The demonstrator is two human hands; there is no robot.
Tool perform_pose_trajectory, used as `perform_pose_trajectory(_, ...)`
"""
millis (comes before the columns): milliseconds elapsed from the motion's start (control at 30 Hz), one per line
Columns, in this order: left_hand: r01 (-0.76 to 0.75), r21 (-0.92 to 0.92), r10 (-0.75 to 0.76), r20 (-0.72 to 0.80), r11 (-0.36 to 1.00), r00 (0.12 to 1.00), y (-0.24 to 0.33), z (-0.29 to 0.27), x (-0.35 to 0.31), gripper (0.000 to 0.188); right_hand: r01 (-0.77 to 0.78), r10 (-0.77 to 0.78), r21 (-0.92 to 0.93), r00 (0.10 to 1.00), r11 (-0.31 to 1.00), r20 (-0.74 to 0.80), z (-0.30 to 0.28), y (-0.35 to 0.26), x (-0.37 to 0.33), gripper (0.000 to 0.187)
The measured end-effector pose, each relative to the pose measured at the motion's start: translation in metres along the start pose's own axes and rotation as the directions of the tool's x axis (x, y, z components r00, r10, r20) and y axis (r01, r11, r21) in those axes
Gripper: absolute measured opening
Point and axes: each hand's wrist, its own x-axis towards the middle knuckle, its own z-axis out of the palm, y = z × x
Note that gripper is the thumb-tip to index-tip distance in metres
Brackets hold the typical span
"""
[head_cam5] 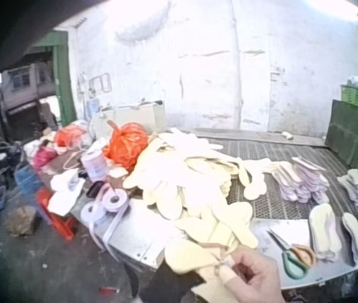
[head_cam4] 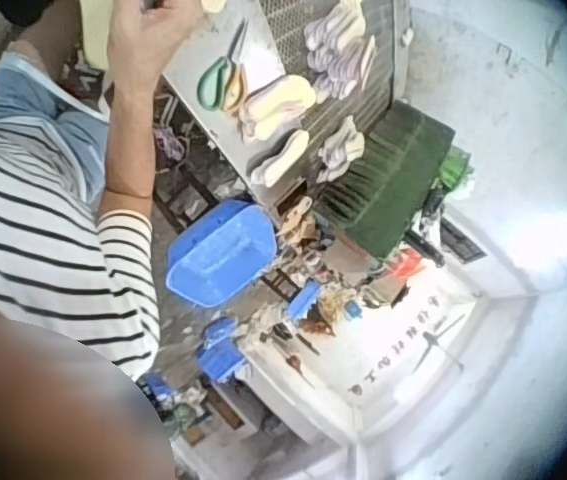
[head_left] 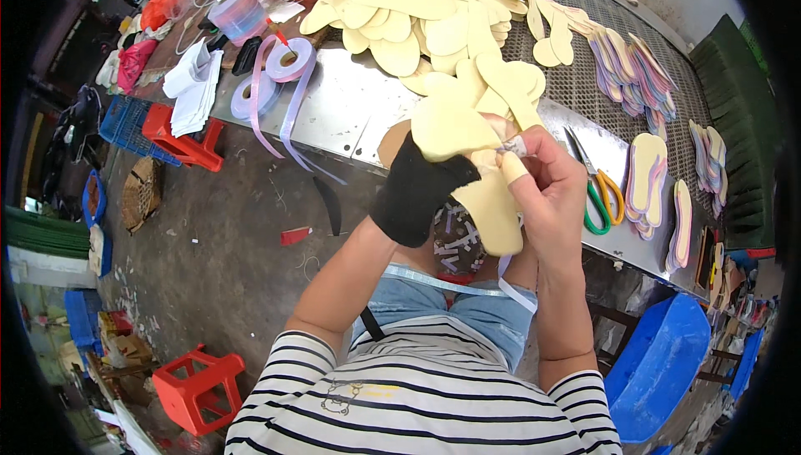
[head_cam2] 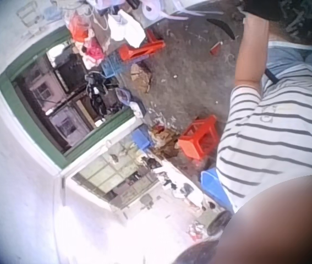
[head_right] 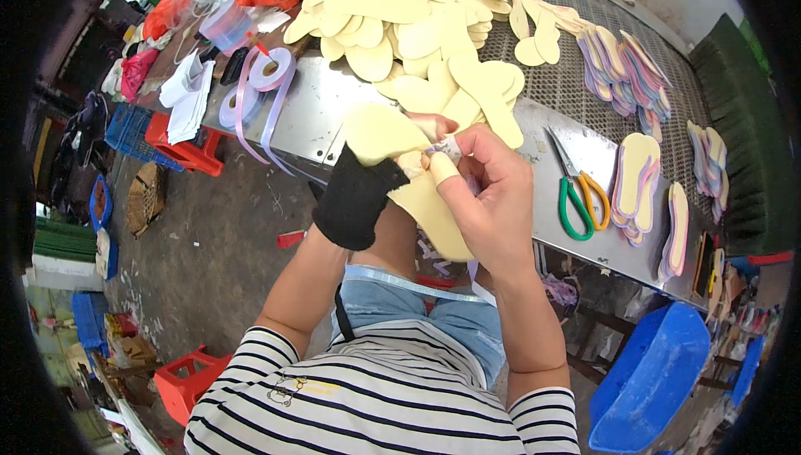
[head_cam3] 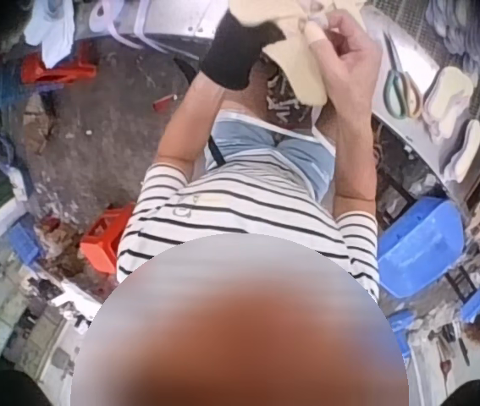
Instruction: Applying and trimming decorative purple and pink straps to shoe insoles.
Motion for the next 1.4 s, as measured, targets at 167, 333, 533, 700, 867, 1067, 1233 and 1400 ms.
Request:
perform_pose_trajectory(167,-0.058,0.125,0.061,-0.021,0.991,0.998,-0.009,-0.022,0.006,0.028,-0.397,0.380,0.362,0.917,0.843,0.121,-0.004,-0.003,0.003,0.011)
perform_pose_trajectory(333,0.019,-0.221,-0.041,-0.095,0.975,0.995,0.015,-0.016,0.005,0.031,-0.225,0.234,0.134,0.971,0.965,-0.052,-0.010,0.014,-0.012,0.012)
perform_pose_trajectory(533,-0.021,-0.357,-0.044,-0.173,0.934,0.984,0.018,-0.005,0.000,0.030,0.007,-0.015,-0.042,0.982,0.999,-0.189,0.000,0.018,-0.021,0.008)
perform_pose_trajectory(700,-0.054,-0.228,0.013,-0.176,0.972,0.984,0.021,0.001,0.000,0.029,-0.175,0.189,0.205,0.981,0.963,-0.050,-0.008,0.007,-0.023,0.004)
perform_pose_trajectory(867,-0.059,-0.208,0.029,-0.143,0.976,0.989,0.022,0.002,0.003,0.027,-0.091,0.107,0.177,0.991,0.980,-0.083,-0.014,0.007,-0.019,0.004)
perform_pose_trajectory(1067,0.022,-0.312,-0.036,-0.039,0.950,0.999,0.011,-0.001,0.006,0.038,-0.101,0.108,0.180,0.994,0.979,-0.027,-0.009,0.012,-0.019,0.003)
perform_pose_trajectory(1233,0.194,-0.376,-0.158,0.126,0.906,0.979,-0.004,-0.012,0.029,0.051,-0.080,0.108,0.325,0.992,0.942,-0.070,0.002,0.020,-0.015,0.004)
perform_pose_trajectory(1400,0.066,-0.120,-0.082,-0.132,0.991,0.988,-0.031,0.001,-0.007,0.027,-0.187,0.206,0.271,0.978,0.944,-0.040,0.008,0.027,-0.002,0.004)
